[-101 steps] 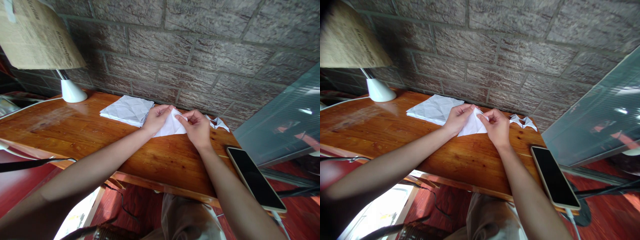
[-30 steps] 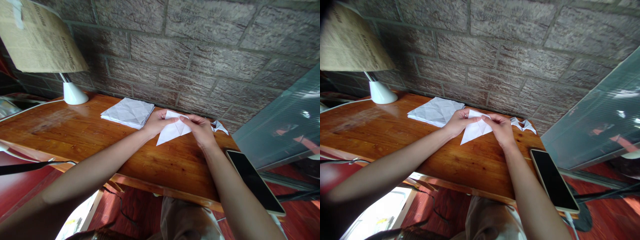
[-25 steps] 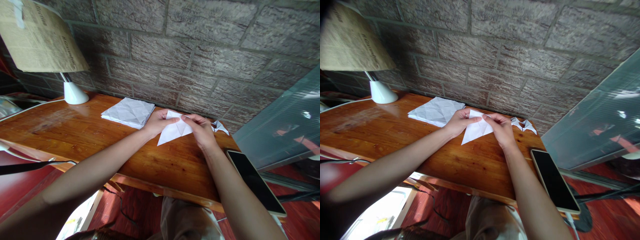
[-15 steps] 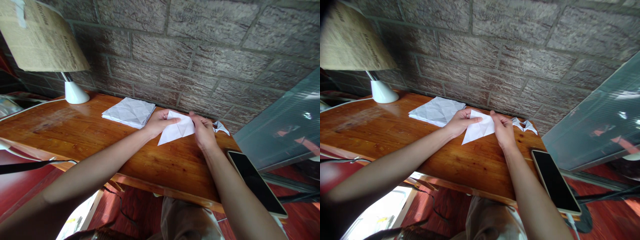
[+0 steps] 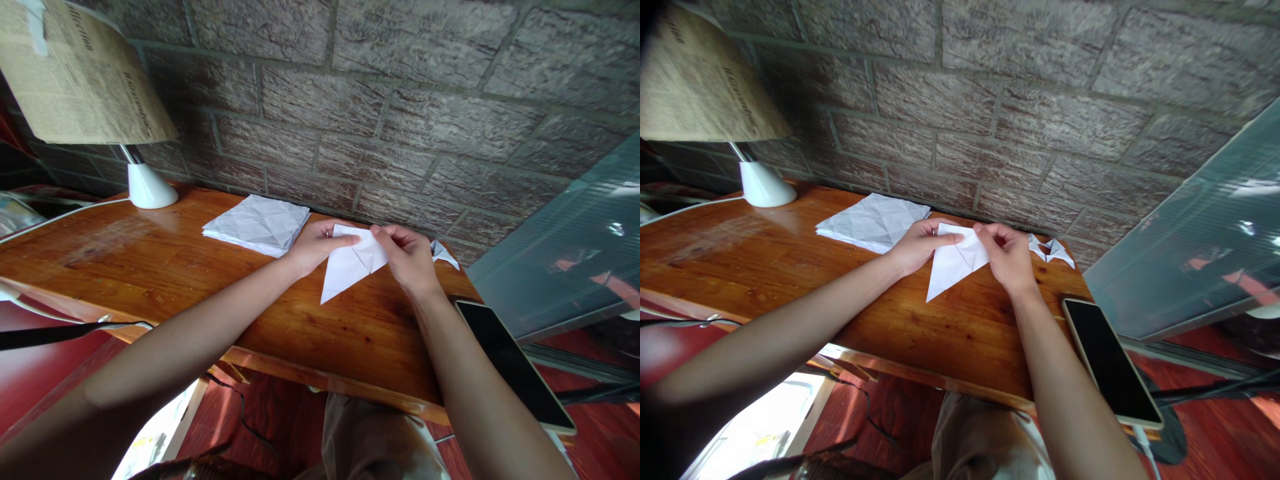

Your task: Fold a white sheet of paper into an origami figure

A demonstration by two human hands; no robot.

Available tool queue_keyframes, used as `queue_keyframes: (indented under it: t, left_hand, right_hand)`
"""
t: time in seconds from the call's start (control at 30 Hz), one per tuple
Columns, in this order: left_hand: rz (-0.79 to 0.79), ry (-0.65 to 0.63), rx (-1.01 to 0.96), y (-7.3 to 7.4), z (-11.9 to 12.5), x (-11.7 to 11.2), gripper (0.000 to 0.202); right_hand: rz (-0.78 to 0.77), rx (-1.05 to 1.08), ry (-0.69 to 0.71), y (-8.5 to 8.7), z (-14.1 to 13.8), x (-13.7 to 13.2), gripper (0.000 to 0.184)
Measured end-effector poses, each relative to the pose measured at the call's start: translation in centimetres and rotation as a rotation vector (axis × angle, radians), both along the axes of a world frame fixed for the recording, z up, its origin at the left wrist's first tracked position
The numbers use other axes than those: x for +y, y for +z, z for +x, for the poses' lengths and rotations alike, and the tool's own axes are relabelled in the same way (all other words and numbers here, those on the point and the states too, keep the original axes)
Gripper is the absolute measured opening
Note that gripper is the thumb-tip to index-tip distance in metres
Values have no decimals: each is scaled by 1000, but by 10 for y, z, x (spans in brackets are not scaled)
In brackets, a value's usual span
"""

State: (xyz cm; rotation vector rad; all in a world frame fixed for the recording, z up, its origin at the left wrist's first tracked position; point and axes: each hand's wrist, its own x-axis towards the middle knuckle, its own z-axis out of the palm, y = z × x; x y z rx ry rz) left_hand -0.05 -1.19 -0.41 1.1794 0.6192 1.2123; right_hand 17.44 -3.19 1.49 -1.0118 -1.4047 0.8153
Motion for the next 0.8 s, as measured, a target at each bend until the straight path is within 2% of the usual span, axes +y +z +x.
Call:
queue_keyframes:
  t: [0.1,0.27,0.4,0.63,0.8]
  left_hand:
    - [1,15,34,1,1,0,37]
    - [-36,54,-62,-1,0,5,41]
    - [-43,105,-111,-3,-1,7,42]
    - [71,141,-39,-7,1,5,41]
    - [168,215,40,-7,2,3,39]
  right_hand:
    - [-19,37,-4,0,-1,0,37]
    - [-109,192,10,-1,-3,2,41]
    - [-154,187,70,-2,-4,3,40]
    - [-178,128,86,-2,-6,1,40]
    - [-119,169,71,-3,-7,1,42]
